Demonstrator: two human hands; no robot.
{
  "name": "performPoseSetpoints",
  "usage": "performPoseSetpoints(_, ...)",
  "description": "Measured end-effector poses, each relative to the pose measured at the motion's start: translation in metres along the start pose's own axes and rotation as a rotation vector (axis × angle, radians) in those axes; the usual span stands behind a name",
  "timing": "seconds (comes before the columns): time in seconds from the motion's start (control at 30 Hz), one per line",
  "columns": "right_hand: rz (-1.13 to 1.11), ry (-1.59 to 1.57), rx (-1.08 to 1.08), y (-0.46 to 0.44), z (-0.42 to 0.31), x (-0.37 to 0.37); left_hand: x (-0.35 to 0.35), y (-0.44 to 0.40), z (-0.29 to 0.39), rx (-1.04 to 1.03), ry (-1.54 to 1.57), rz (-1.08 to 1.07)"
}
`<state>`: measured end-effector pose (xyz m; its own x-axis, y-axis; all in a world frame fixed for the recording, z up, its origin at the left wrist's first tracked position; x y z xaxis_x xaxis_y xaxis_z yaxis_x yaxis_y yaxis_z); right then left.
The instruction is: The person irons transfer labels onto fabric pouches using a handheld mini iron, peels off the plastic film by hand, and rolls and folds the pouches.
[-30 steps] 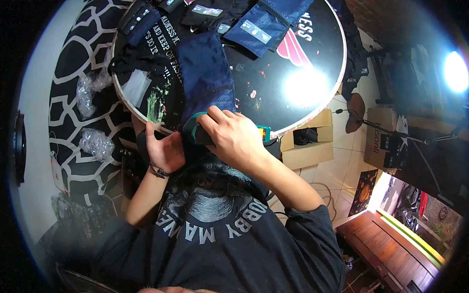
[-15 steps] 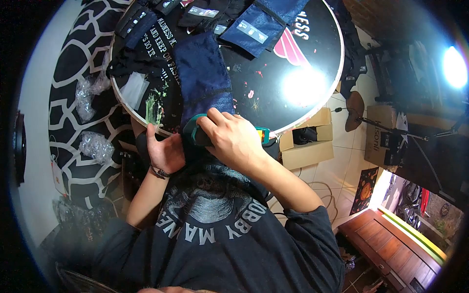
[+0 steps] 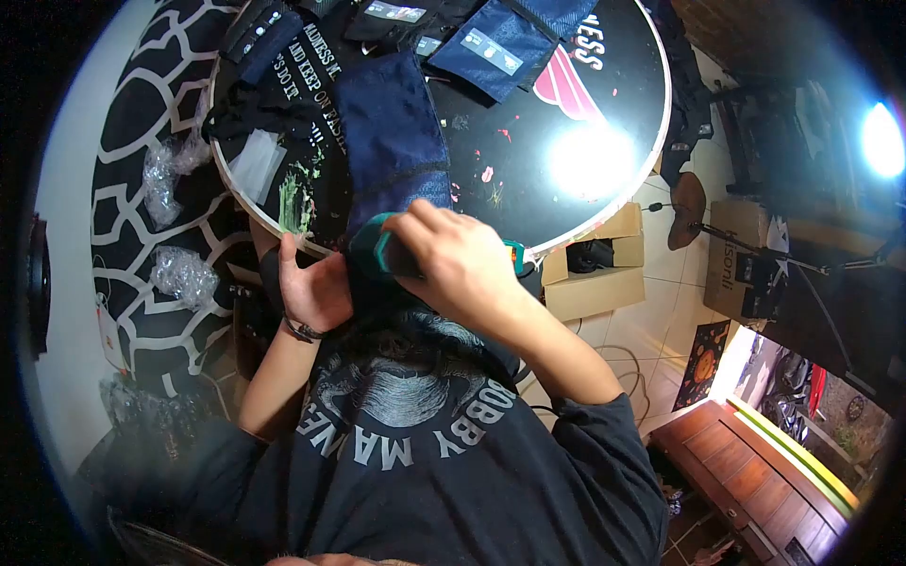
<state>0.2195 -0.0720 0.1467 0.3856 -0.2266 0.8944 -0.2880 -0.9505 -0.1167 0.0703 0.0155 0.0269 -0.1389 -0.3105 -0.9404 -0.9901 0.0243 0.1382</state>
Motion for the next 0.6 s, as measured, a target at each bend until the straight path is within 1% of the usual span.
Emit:
performPoseSetpoints(0.03,0.014,-0.092,-0.032,0.0,0.006,0.01,0.001,0.001,0.001,-0.042,-0.011,0.097)
performPoseSetpoints(0.07,0.081,-0.145,-0.073,0.001,0.016,0.021,0.006,0.002,0.001,-0.084,-0.021,0.194)
performPoseSetpoints(0.1,0.15,-0.197,-0.112,0.002,0.029,0.03,0.007,0.001,0.002,-0.091,-0.011,0.193)
performPoseSetpoints(0.17,0.21,-0.699,-0.468,0.018,0.078,0.021,0.01,-0.003,0.006,-0.119,-0.072,0.198)
performPoseSetpoints(0.2,0.257,-0.723,-0.593,0.026,0.1,0.022,0.006,-0.004,0.003,-0.057,-0.049,0.122)
performPoseSetpoints(0.23,0.305,-0.743,-0.718,0.035,0.125,0.022,0.009,-0.004,0.004,-0.059,-0.041,0.118)
performPoseSetpoints(0.3,0.368,-0.879,-0.856,0.054,0.179,0.003,0.016,-0.005,0.004,-0.033,-0.039,0.093)
performPoseSetpoints(0.37,0.447,-1.012,-0.917,0.07,0.221,-0.018,0.02,-0.007,0.004,-0.057,-0.006,0.087)
performPoseSetpoints(0.4,0.441,-0.93,-0.929,0.075,0.239,-0.027,0.024,-0.008,0.005,-0.071,-0.03,0.092)
performPoseSetpoints(0.47,0.452,-0.938,-0.944,0.08,0.267,-0.048,0.028,-0.007,0.005,-0.107,-0.061,0.144)
performPoseSetpoints(0.57,0.462,-0.962,-0.994,0.08,0.27,-0.055,0.025,-0.008,0.003,-0.084,-0.068,0.143)
performPoseSetpoints(0.6,0.47,-0.898,-1.001,0.081,0.282,-0.059,0.024,-0.008,0.003,-0.083,-0.07,0.145)
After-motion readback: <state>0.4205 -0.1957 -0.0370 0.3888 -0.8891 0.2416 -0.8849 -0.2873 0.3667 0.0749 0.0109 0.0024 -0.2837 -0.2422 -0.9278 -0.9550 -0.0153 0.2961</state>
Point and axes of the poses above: each hand's wrist, its own y-axis away from the middle knuckle, its own x-axis out of the back of the hand, z = x × y, the point moved 7 cm from there along -y, towards the middle knuckle, and after that the axes turned 15 degrees about y, right-handed, at the moved point
